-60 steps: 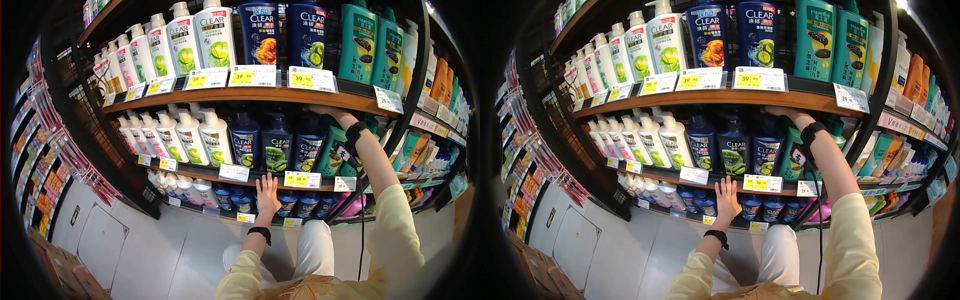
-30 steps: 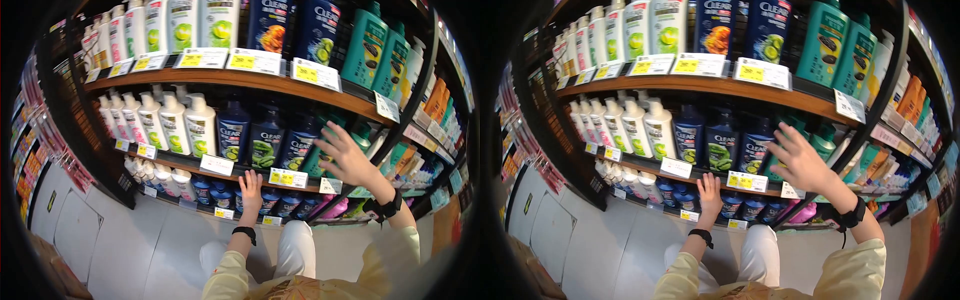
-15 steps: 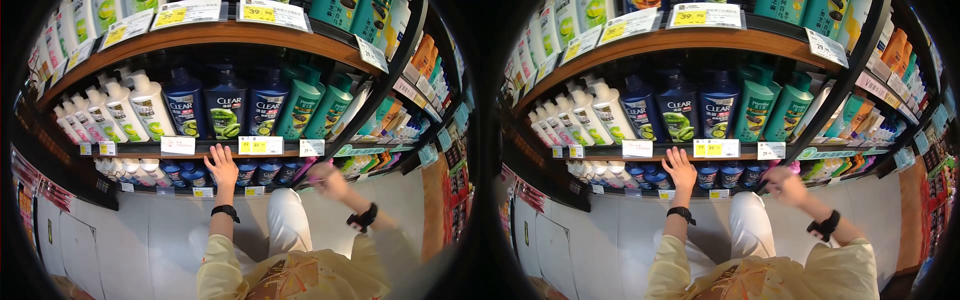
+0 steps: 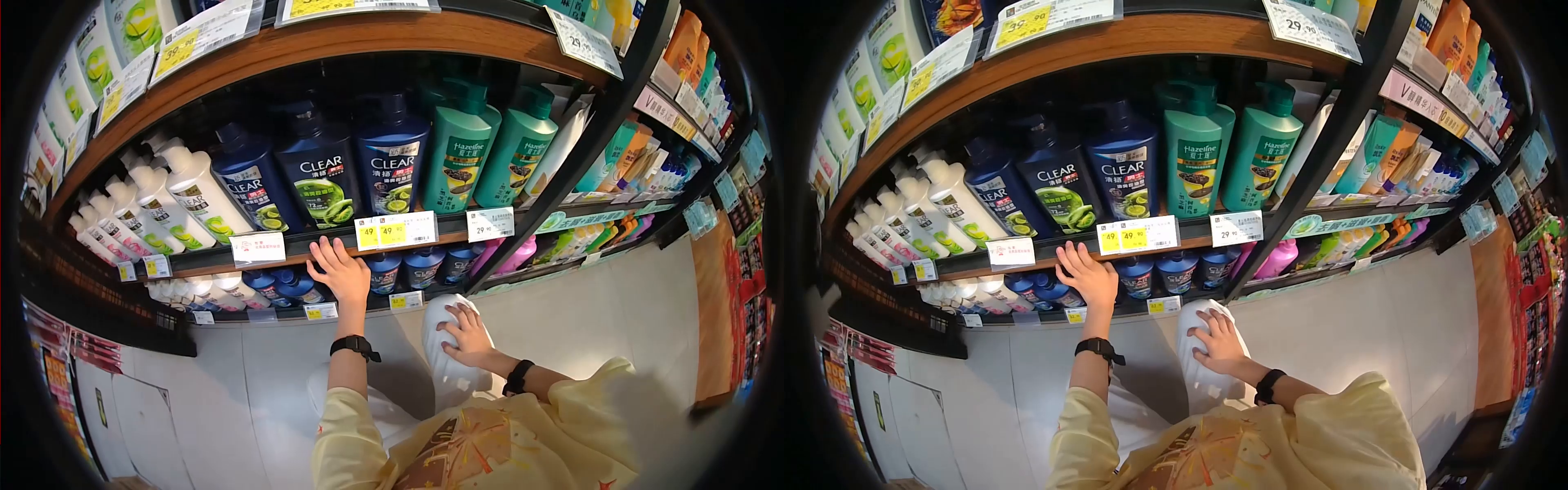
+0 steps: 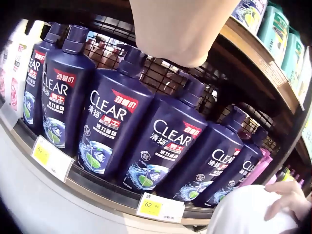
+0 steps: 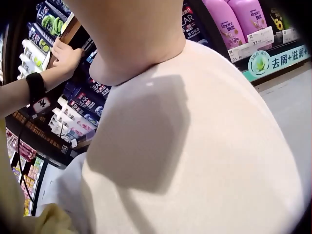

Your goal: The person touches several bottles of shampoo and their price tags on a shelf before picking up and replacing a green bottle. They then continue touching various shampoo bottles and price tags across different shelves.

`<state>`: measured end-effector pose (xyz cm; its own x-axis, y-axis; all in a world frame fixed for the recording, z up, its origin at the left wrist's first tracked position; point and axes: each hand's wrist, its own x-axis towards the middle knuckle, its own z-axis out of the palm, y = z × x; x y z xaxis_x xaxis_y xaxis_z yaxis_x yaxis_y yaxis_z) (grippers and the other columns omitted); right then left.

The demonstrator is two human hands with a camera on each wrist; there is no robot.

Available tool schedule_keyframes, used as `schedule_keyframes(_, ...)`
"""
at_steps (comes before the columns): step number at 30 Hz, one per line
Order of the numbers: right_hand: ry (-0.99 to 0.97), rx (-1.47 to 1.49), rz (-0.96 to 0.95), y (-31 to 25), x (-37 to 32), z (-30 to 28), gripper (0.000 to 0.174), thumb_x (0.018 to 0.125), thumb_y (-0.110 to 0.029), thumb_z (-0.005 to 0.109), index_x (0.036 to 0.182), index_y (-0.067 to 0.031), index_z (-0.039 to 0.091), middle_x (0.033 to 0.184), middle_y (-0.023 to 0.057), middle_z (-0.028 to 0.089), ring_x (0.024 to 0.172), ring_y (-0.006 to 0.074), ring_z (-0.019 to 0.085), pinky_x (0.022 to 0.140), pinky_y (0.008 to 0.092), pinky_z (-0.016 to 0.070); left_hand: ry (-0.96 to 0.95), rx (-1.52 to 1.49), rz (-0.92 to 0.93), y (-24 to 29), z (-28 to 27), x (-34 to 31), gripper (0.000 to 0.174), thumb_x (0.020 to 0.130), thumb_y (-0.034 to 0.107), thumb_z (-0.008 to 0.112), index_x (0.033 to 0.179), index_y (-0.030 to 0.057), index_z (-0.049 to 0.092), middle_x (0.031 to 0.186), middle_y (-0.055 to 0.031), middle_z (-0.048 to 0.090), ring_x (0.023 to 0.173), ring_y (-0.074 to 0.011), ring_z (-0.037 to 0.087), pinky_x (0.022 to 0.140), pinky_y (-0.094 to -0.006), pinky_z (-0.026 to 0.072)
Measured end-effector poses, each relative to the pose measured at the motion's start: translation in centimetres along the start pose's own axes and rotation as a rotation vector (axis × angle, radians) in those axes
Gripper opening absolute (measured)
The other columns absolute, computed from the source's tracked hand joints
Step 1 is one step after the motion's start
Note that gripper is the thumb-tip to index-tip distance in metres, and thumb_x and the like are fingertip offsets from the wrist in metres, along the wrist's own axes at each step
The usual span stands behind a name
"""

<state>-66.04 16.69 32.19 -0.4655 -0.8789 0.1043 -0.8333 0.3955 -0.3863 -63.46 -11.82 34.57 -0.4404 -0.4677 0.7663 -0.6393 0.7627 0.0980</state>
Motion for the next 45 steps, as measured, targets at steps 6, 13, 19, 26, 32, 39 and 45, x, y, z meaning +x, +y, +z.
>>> schedule_keyframes(6,-0.041,-0.07,0.019,-0.1,0.3,0.2,0.047,0.072,-0.03,0.063,0.116,-0.0209,0.048,0.132,0.0139,0.033,0.125,0.048,0.022,0.101,0.0592,0.0219,0.14,-0.09,-0.054,0.3,1.6,0.1,0.069,0.061,0.008,0.067,0.119,0.0055,0.031,0.133,-0.0166,0.032,0.132,-0.0342,0.02,0.096,-0.0526,0.0188)
schedule_keyframes(13,-0.05,-0.058,-0.005,0.3,0.1,0.1,0.048,0.073,-0.031,0.063,0.117,-0.0213,0.047,0.131,0.0142,0.033,0.122,0.0484,0.025,0.099,0.0599,0.0237,0.242,-0.113,-0.043,-0.5,3.2,-0.2,0.07,0.055,0.008,0.062,0.118,0.0131,0.032,0.13,-0.012,0.034,0.128,-0.0328,0.026,0.092,-0.054,0.0207)
schedule_keyframes(19,-0.069,-0.12,0.019,-0.3,0.3,0.1,0.052,0.073,-0.036,0.062,0.12,-0.0218,0.046,0.133,0.016,0.031,0.122,0.0492,0.025,0.099,0.0614,0.0234,0.337,-0.095,0.029,-1.5,4.3,-0.4,0.064,0.06,0.011,0.061,0.118,0.0155,0.033,0.128,-0.0095,0.036,0.126,-0.0309,0.027,0.087,-0.051,0.022)
schedule_keyframes(26,0.052,-0.16,0.129,-1.5,2.9,1.1,0.055,0.073,-0.037,0.063,0.121,-0.014,0.047,0.127,0.0185,0.038,0.118,0.0437,0.033,0.097,0.0553,0.0294,0.346,-0.086,0.071,-2.0,4.2,-0.2,0.064,0.062,0.009,0.059,0.12,0.0165,0.033,0.128,-0.0081,0.037,0.126,-0.0294,0.028,0.085,-0.0489,0.0231)
schedule_keyframes(32,0.481,0.132,-0.178,-1.9,6.8,-6.9,0.039,0.066,-0.009,0.065,0.103,-0.0028,0.055,0.105,0.0178,0.047,0.098,0.0345,0.047,0.084,0.0414,0.0404,0.335,-0.099,0.13,-2.7,3.5,-0.2,0.064,0.061,0.004,0.056,0.121,0.0162,0.036,0.128,-0.0072,0.04,0.125,-0.0275,0.031,0.083,-0.0471,0.0247)
schedule_keyframes(39,0.825,0.454,0.115,-0.1,16.4,-14.9,0.076,0.071,-0.014,0.073,0.131,0.0043,0.029,0.125,0.022,0.045,0.116,0.0334,0.046,0.098,0.0392,0.0373,0.276,-0.154,0.077,-2.1,2.4,-0.4,0.06,0.065,0.003,0.057,0.121,0.0148,0.042,0.13,-0.0072,0.043,0.126,-0.0275,0.034,0.088,-0.0487,0.0246)
schedule_keyframes(45,0.622,0.567,0.168,0.5,18.9,-16.5,0.09,0.061,-0.018,0.083,0.128,0.0019,0.027,0.112,0.0181,0.057,0.106,0.0296,0.057,0.092,0.037,0.0436,0.214,-0.127,0.135,-2.6,1.6,-0.3,0.06,0.063,0.003,0.059,0.121,0.0094,0.043,0.13,-0.0116,0.042,0.127,-0.0302,0.032,0.089,-0.0484,0.0249)
